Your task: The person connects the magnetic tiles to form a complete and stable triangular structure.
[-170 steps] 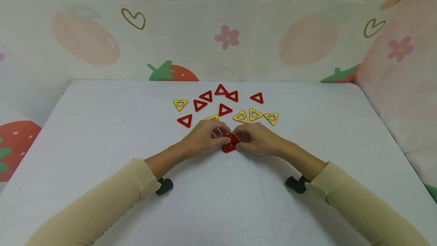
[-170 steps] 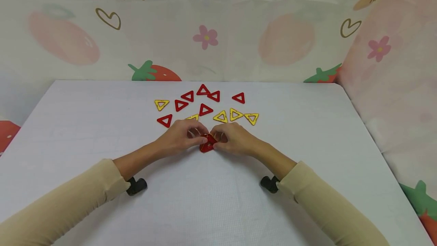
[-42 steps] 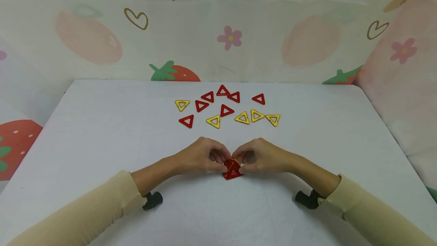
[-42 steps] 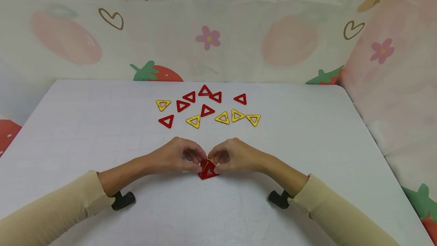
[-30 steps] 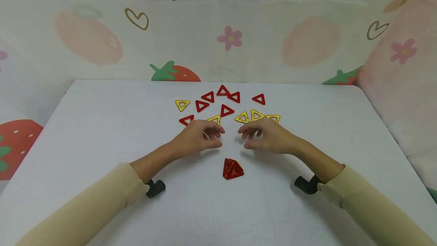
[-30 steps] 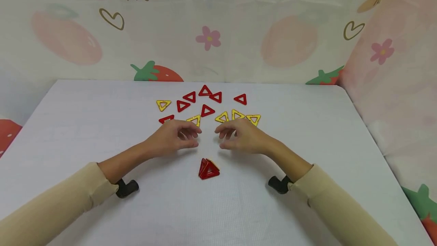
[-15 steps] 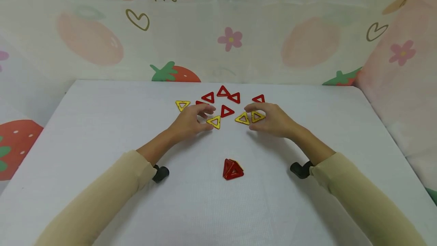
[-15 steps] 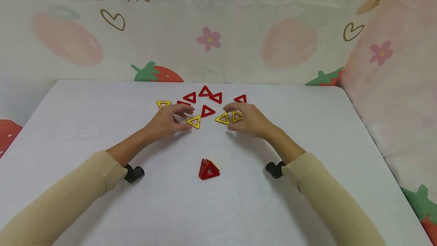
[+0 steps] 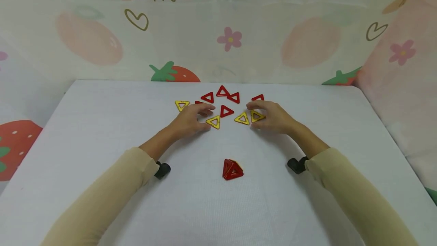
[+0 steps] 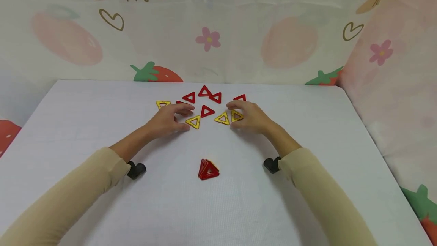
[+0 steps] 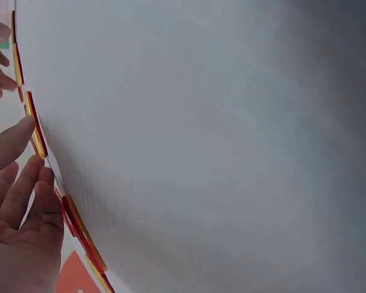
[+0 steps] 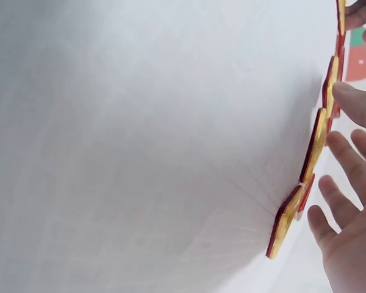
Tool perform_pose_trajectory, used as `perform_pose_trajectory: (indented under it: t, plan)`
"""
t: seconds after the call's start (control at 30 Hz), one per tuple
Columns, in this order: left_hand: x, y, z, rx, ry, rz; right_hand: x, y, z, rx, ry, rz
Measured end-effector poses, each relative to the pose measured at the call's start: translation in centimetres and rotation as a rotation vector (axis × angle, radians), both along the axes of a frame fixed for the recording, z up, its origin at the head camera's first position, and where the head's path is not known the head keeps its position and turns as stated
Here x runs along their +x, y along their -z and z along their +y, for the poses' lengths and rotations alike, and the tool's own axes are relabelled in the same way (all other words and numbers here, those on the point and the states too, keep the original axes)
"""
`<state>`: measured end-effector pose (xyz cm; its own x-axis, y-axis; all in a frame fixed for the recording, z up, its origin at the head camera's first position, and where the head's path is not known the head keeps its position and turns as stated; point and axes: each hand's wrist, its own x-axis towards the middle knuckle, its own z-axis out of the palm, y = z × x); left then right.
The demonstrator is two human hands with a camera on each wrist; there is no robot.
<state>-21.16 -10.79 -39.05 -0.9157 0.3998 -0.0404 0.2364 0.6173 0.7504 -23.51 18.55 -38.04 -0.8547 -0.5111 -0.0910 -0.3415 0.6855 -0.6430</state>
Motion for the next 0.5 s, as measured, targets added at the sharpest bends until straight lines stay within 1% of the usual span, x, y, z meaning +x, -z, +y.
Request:
perform_pose_trajectory:
  t: [0.27,0.5]
  plan:
    - [-0.23,0.27,0.16,-0.007,0.012,-0.017,-0.45,0.43,-0.1,0.022,-0.008,0.005]
    - [-0.11,0.27,0.4,-0.01,0.005,-0.021,-0.44,0.8,-0.48,0.003,0.002,0.001]
